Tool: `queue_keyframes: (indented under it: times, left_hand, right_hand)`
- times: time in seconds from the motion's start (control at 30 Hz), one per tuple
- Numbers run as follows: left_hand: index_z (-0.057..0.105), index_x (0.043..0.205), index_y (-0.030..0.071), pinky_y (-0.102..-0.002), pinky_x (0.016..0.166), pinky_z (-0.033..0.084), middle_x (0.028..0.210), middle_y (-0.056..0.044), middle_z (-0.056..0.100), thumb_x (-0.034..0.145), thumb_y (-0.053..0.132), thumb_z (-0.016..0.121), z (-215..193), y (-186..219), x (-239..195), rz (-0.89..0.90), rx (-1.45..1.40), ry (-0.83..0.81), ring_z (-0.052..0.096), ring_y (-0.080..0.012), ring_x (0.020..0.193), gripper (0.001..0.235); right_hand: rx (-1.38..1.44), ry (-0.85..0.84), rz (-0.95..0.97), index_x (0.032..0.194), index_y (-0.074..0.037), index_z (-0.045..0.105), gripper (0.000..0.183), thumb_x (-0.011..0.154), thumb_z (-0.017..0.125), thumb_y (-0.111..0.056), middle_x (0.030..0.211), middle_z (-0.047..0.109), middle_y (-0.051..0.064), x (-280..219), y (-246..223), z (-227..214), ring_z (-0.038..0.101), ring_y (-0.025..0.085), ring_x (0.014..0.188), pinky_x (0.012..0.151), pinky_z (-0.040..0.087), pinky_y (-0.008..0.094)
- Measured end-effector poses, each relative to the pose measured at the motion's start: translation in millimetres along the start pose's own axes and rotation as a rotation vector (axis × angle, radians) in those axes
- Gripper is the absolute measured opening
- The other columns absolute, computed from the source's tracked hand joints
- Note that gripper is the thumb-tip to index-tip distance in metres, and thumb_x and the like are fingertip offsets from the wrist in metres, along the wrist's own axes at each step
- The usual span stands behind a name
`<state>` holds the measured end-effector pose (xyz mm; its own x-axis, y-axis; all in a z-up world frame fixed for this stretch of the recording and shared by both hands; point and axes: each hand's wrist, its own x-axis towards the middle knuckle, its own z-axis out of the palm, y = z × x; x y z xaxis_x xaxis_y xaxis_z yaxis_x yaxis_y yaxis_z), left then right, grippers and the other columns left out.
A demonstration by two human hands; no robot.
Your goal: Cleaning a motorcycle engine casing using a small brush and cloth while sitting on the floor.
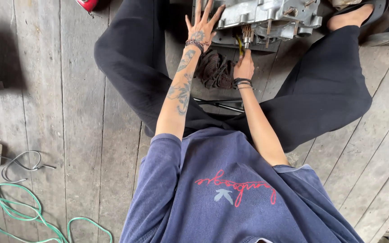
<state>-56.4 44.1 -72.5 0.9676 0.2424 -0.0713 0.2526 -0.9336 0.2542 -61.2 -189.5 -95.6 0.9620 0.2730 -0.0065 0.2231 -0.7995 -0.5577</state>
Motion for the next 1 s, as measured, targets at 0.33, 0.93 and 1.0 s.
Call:
queue_keyframes:
  times: [0.33,0.93,1.0]
  left_hand:
    - [0.017,0.167,0.044,-0.069,0.116,0.042,0.169,-0.007,0.006,0.081,-0.006,0.066,22.1,-14.6,1.4,0.072,-0.030,0.050,0.005,-0.0406,0.154,0.110]
    - [0.023,0.165,0.047,-0.064,0.123,0.034,0.170,0.005,0.004,0.062,-0.022,0.046,-11.7,-9.6,-2.3,0.040,-0.152,-0.025,-0.008,-0.0336,0.154,0.126]
    - [0.025,0.165,0.048,-0.067,0.122,0.032,0.169,0.007,0.002,0.064,-0.024,0.046,-17.3,-5.5,1.3,0.030,-0.155,-0.018,-0.011,-0.0323,0.153,0.126]
  right_hand:
    - [-0.156,-0.025,-0.065,0.132,-0.012,0.056,0.050,0.086,0.061,0.004,0.081,0.071,0.021,5.7,-17.0,-7.8,0.069,0.040,0.064,0.054,0.054,0.053]
    - [-0.164,-0.044,-0.091,0.117,-0.005,0.067,0.038,0.082,0.063,0.007,0.078,0.076,0.017,26.4,-23.0,-2.2,0.073,0.032,0.059,0.051,0.063,0.041]
    - [-0.101,-0.091,-0.133,0.119,-0.005,0.065,0.035,0.085,0.062,0.001,0.080,0.074,0.023,19.5,-42.6,-8.2,0.070,0.043,0.063,0.055,0.057,0.051]
